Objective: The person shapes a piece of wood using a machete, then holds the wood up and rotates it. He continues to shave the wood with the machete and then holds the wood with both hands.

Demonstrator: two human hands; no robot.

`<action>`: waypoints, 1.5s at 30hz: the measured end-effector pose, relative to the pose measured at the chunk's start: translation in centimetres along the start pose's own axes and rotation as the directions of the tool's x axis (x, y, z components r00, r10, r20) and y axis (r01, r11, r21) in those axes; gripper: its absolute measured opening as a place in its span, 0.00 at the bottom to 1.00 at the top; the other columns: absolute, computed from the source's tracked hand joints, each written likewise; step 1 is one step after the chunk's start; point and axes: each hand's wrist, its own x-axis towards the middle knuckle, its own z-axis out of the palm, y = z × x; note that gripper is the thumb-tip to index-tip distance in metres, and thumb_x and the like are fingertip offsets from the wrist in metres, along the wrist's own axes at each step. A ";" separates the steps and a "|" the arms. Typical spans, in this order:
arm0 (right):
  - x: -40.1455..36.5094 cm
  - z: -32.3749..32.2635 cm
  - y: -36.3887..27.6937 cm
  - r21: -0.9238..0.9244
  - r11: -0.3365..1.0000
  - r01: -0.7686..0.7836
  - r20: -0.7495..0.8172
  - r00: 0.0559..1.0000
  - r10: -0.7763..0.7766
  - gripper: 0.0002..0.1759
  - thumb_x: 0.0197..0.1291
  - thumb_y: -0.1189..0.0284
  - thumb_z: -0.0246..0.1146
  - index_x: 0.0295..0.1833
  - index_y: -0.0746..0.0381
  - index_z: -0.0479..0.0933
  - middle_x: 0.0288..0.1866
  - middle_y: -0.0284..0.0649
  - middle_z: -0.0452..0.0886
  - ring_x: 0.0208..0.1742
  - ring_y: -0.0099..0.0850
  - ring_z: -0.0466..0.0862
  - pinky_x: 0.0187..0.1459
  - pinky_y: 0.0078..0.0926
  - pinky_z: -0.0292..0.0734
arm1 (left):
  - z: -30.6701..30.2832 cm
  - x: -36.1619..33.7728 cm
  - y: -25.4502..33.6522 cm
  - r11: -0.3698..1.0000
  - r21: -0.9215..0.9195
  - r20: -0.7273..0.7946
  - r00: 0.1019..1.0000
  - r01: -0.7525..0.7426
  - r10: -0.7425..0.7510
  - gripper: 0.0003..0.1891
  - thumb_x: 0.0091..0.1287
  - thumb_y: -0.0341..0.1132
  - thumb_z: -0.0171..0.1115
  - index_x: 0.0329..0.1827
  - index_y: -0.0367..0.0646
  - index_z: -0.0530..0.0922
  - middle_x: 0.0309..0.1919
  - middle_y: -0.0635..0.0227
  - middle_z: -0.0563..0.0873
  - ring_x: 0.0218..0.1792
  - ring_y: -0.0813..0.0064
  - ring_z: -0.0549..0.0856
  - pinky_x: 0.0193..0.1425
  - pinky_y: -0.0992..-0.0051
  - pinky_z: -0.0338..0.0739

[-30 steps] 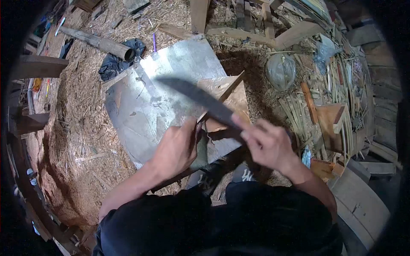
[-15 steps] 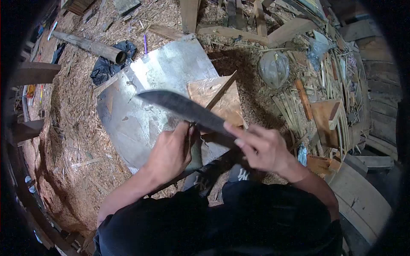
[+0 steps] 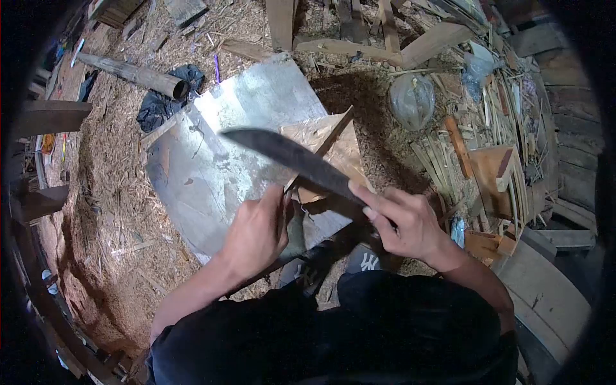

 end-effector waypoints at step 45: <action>0.2 1.5 -1.1 0.047 0.997 0.066 0.006 0.998 -0.067 0.30 0.63 0.78 0.67 0.73 0.55 0.79 0.29 0.45 0.79 0.23 0.36 0.81 0.25 0.33 0.79 | -0.5 0.1 0.3 0.960 -0.249 -0.024 0.990 0.126 -0.136 0.08 0.75 0.28 0.58 0.45 0.29 0.81 0.36 0.38 0.86 0.41 0.36 0.86 0.43 0.52 0.78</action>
